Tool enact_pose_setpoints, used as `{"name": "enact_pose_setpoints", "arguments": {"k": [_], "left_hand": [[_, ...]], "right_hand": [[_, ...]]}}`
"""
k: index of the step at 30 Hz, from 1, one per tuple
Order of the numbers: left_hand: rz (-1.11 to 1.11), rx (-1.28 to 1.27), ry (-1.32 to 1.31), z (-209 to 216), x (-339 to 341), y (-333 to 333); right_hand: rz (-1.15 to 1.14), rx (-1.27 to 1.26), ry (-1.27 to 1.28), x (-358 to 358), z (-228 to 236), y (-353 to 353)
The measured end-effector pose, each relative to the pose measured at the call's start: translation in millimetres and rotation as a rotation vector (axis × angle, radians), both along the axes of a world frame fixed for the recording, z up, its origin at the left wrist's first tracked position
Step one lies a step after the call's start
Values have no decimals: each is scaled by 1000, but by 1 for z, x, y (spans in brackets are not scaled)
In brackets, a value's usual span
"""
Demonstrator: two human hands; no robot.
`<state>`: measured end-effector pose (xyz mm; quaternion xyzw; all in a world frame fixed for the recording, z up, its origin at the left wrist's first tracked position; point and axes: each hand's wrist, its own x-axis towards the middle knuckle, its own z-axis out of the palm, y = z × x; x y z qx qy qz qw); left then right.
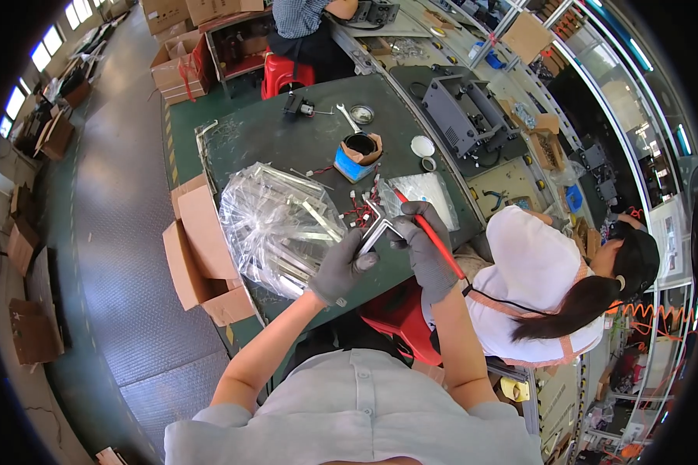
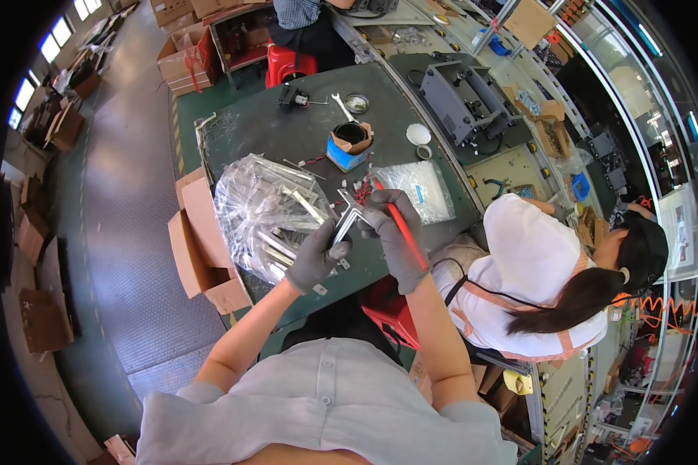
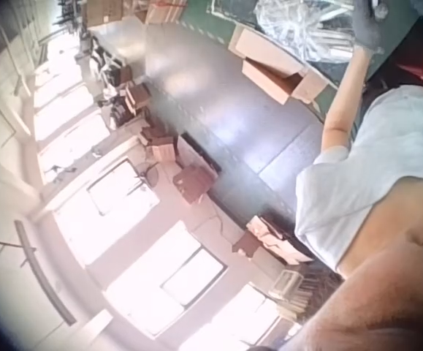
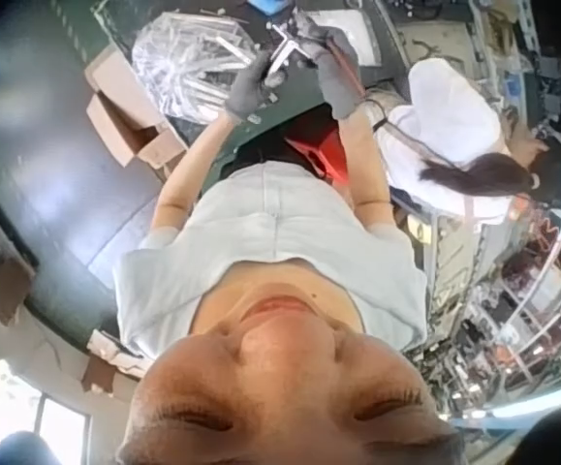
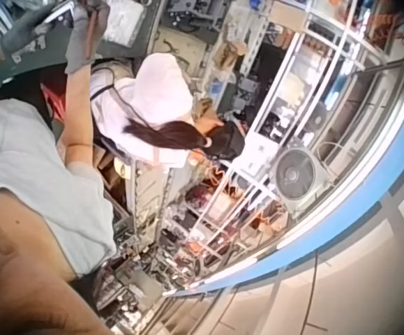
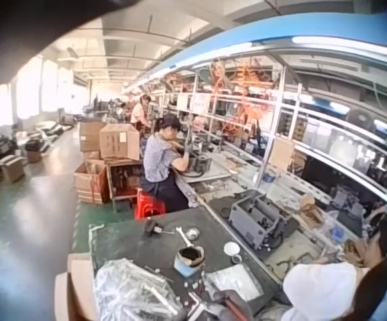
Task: Applying a substance with a brush and assembling small metal components for an industrial device.
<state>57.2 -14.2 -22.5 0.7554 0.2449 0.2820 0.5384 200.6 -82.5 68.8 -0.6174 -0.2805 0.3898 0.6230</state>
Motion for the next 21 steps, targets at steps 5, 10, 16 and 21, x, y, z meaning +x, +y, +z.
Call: {"name": "enact_pose_setpoints", "arguments": {"k": [5, 10, 16, 21], "left_hand": [[-319, -684, -241, 12, -21, -7], [-546, -1239, -272, 16, -36, -12], [-639, -1322, -470, 16, -33, -32], [-441, -1087, -392, 22, -29, -28]], "right_hand": [[225, -39, 93, 14, 6, -7], [425, -3, 117, 19, 6, -9], [430, -13, 129, 19, -6, -11], [265, 34, 125, 13, -16, -4]]}}
